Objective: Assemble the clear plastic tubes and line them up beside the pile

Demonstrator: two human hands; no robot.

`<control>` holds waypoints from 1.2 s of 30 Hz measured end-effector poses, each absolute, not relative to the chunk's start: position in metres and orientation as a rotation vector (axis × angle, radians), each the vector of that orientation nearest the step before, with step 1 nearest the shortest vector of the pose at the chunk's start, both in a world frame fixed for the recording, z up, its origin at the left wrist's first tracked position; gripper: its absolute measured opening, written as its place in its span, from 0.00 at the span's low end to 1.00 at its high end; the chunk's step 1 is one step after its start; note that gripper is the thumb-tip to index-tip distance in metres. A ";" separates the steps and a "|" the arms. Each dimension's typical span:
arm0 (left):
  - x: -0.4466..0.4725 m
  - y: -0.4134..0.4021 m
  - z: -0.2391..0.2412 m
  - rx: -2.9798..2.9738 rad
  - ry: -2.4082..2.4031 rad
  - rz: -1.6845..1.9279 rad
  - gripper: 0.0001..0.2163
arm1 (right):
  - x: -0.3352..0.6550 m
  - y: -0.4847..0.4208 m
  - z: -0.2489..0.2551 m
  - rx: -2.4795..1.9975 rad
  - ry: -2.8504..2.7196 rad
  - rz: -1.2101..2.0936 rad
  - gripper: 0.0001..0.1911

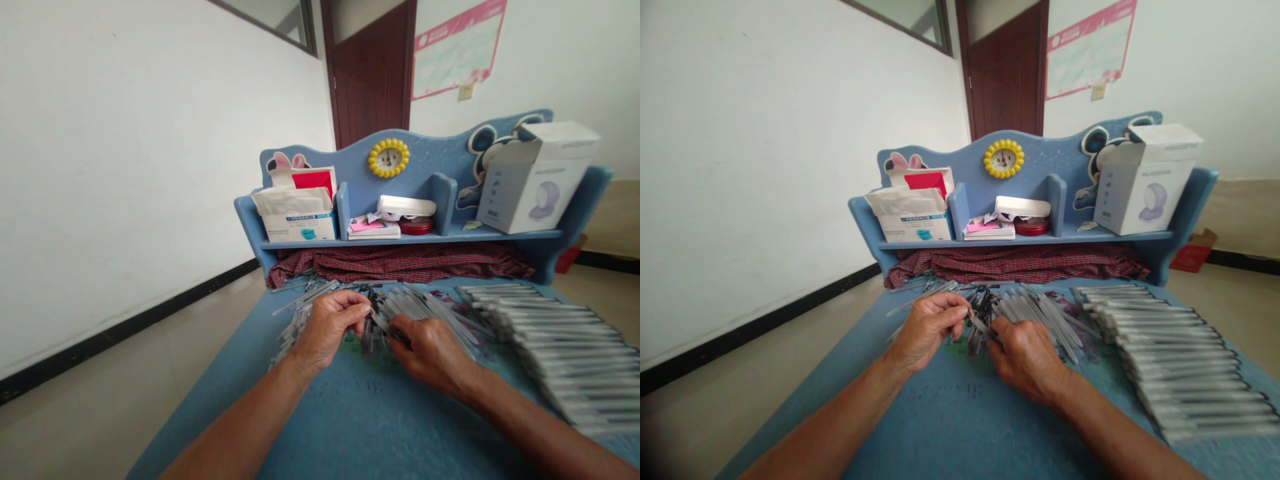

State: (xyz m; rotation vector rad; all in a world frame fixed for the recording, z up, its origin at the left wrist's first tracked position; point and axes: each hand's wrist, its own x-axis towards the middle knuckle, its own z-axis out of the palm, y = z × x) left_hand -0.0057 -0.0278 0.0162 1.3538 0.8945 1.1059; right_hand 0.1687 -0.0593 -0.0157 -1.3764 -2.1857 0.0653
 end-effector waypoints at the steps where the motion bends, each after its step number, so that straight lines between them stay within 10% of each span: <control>1: -0.006 -0.028 0.016 1.365 0.896 1.107 0.07 | 0.169 -0.059 -0.016 -1.378 -2.187 0.072 0.04; 36: -0.008 -0.034 0.021 1.859 0.954 1.096 0.06 | 0.170 -0.057 -0.017 -1.419 -2.198 0.121 0.04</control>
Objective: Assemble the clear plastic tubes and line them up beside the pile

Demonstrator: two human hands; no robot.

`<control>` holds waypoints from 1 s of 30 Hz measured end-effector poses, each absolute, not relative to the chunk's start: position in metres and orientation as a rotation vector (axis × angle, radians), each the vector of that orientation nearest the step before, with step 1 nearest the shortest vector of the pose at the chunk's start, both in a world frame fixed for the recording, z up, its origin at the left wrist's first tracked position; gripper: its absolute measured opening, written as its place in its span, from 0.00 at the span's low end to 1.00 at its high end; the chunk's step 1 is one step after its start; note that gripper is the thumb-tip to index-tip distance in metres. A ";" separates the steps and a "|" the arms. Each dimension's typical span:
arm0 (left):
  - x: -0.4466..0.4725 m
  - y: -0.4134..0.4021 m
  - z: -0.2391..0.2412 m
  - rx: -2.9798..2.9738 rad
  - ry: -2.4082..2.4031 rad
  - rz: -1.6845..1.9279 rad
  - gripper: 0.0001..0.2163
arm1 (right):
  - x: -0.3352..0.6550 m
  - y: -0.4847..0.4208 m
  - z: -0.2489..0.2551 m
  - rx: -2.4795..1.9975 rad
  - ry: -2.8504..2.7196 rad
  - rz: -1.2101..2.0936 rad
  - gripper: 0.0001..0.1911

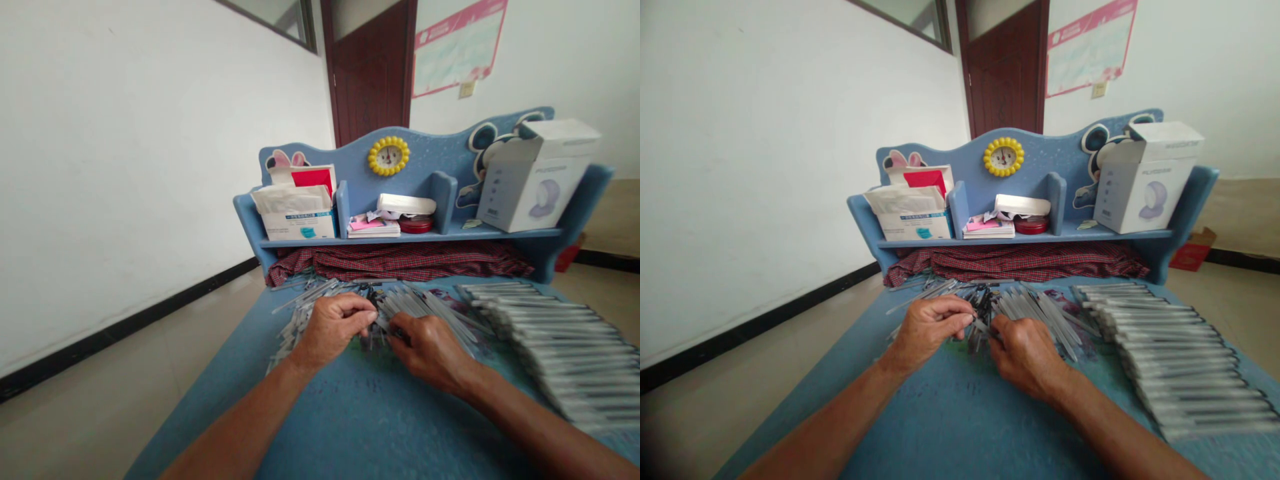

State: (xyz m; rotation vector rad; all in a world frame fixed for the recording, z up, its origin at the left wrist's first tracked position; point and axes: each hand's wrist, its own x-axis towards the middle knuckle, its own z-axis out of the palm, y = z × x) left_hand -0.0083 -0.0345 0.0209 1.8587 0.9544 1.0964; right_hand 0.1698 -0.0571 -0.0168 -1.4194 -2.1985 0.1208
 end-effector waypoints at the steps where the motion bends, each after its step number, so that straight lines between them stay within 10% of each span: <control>1: -0.009 -0.034 0.021 1.869 0.946 1.092 0.06 | 0.170 -0.057 -0.017 -1.418 -2.199 0.117 0.04; 30: -0.009 -0.039 0.028 1.870 1.052 0.984 0.04 | 0.171 -0.060 -0.015 -1.372 -2.216 0.148 0.05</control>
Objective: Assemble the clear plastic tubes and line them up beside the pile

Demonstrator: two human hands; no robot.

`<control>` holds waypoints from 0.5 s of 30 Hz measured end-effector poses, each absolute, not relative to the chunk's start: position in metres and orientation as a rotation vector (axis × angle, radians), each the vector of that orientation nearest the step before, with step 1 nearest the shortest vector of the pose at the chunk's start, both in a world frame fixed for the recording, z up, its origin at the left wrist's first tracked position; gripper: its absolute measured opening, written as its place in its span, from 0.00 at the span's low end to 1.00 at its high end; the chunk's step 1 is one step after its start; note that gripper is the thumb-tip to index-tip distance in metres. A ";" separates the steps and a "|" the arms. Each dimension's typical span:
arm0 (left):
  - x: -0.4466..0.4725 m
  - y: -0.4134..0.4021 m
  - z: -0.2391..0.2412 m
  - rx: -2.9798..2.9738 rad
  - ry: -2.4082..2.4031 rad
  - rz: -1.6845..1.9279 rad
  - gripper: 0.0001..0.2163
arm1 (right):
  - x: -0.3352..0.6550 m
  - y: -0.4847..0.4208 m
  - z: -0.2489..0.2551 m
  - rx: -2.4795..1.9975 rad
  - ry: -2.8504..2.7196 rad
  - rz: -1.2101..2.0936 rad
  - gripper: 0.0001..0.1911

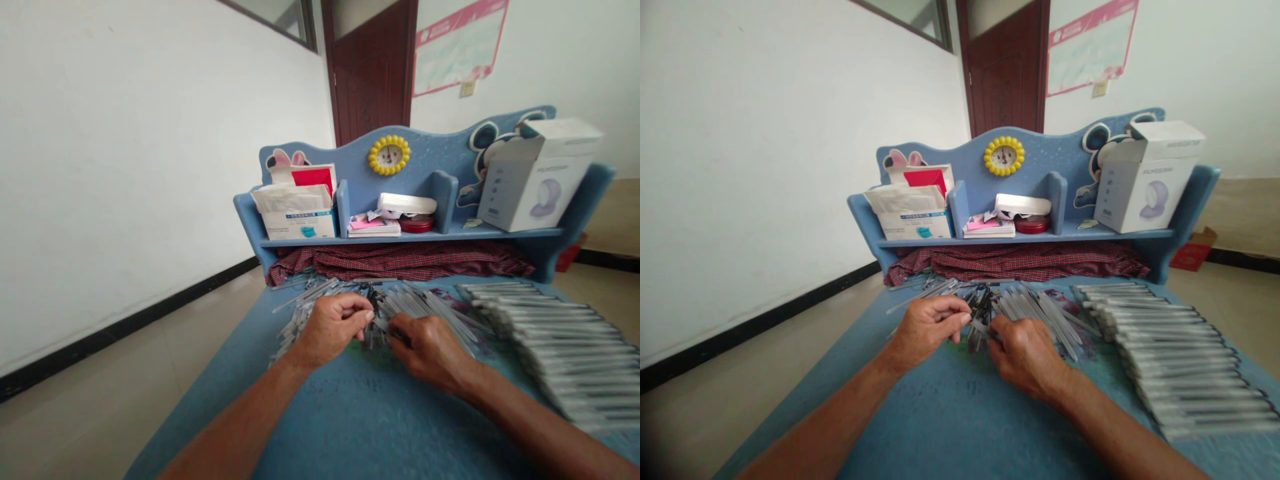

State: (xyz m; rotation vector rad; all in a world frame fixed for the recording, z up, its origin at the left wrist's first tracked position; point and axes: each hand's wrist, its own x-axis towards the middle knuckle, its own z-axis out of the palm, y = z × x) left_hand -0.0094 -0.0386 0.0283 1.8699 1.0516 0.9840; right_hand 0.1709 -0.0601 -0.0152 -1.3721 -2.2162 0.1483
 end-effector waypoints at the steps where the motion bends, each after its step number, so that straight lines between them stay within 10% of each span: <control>1: -0.009 -0.039 0.029 1.871 1.046 0.982 0.04 | 0.171 -0.060 -0.016 -1.374 -2.220 0.144 0.05; 15: -0.012 -0.039 0.028 1.919 1.032 0.918 0.04 | 0.171 -0.059 -0.016 -1.334 -2.250 0.120 0.05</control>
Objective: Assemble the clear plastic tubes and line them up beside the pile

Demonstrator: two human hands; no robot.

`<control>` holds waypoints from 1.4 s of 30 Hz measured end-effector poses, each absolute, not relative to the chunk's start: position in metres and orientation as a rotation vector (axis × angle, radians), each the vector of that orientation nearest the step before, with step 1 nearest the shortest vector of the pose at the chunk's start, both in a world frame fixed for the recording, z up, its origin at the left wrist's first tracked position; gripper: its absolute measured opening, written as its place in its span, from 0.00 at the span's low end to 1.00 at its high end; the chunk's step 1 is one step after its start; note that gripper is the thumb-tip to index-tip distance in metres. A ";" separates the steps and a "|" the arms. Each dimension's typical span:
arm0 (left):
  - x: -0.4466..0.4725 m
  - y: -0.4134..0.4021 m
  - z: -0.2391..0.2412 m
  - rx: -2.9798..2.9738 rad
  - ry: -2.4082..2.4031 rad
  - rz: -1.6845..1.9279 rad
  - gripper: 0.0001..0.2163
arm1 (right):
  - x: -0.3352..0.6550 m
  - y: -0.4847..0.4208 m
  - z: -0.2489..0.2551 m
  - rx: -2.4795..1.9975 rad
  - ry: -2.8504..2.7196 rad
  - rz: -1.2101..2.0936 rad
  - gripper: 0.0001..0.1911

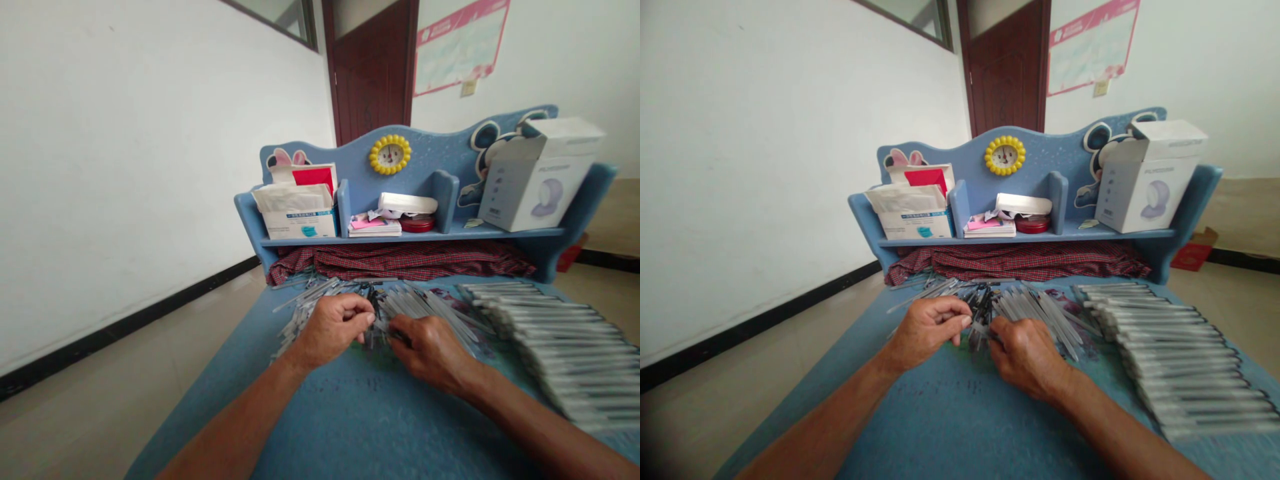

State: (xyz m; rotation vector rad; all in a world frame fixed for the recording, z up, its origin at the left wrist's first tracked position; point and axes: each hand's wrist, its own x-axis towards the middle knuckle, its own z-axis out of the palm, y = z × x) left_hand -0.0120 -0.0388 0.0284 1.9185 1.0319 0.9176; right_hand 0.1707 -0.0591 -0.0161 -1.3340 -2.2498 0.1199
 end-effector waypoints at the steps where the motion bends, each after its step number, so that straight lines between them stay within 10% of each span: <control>1: -0.012 -0.039 0.029 1.905 1.027 0.908 0.05 | 0.171 -0.059 -0.016 -1.327 -2.249 0.115 0.05; 42: -0.020 -0.028 0.026 1.860 1.045 0.767 0.05 | 0.174 -0.060 -0.011 -1.160 -2.472 -0.134 0.07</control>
